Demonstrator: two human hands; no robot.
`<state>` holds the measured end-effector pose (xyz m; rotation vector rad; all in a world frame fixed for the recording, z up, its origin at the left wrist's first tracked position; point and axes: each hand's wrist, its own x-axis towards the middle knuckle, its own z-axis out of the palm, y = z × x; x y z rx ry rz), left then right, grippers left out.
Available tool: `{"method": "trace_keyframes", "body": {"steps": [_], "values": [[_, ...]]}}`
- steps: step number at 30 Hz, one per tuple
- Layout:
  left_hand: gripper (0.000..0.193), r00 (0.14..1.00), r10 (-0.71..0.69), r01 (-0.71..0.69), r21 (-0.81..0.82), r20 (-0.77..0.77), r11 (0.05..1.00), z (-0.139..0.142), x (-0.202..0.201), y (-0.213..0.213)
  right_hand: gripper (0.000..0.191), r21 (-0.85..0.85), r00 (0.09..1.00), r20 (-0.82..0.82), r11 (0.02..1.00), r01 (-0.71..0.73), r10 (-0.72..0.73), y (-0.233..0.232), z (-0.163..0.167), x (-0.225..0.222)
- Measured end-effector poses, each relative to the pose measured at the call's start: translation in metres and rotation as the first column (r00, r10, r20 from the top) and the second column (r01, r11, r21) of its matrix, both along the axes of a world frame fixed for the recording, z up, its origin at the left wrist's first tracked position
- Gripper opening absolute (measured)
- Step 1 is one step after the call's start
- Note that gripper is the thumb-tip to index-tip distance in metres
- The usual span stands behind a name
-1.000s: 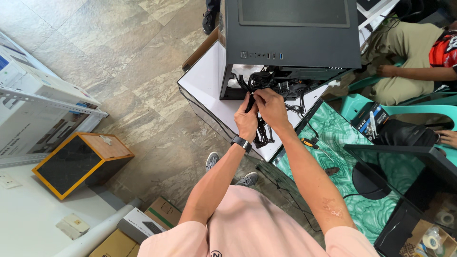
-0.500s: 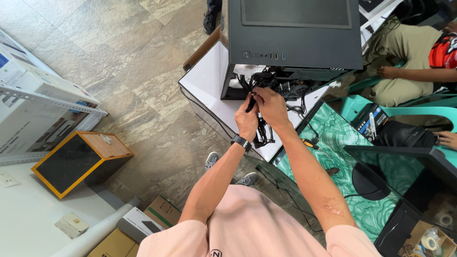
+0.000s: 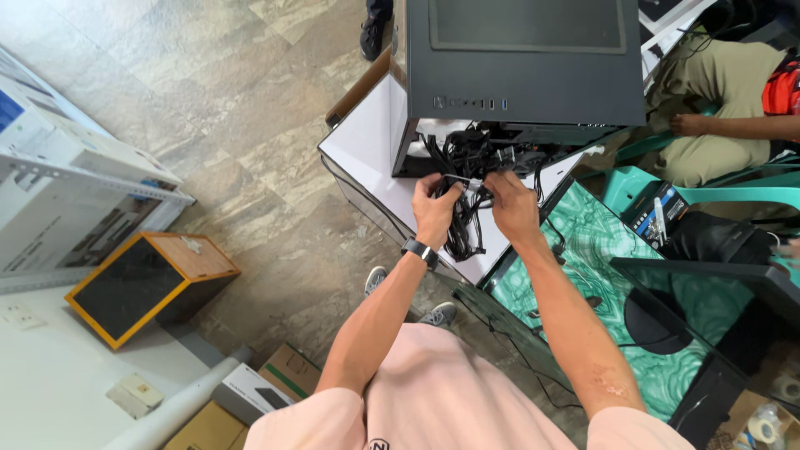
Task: The person picks up a bundle of black cables and zip ties, then routes and arranges the cables inside an open desktop computer case on a work table, threading them through the case and adjusting the bundle while working around the components.
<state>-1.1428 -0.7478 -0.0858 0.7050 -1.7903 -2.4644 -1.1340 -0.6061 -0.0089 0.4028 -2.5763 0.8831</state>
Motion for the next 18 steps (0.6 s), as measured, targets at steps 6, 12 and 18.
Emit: {"method": "trace_keyframes", "body": {"steps": [6, 12, 18], "values": [[0.047, 0.987, -0.160, 0.159, 0.060, 0.025, 0.986, -0.026, -0.003, -0.009, 0.023, -0.063, 0.995, -0.044, 0.994, -0.089, 0.086, -0.037, 0.007, -0.021], [0.039, 0.965, -0.263, 0.263, -0.070, 0.015, 0.962, -0.036, -0.014, -0.017, 0.013, -0.490, 0.821, 0.519, 0.870, 0.055, 0.240, -0.063, 0.002, -0.039], [0.040, 0.894, -0.445, 0.446, 0.008, -0.041, 0.895, -0.005, -0.018, -0.028, 0.009, -0.411, 0.867, 0.455, 0.912, 0.004, 0.201, 0.004, 0.004, -0.009]]}}
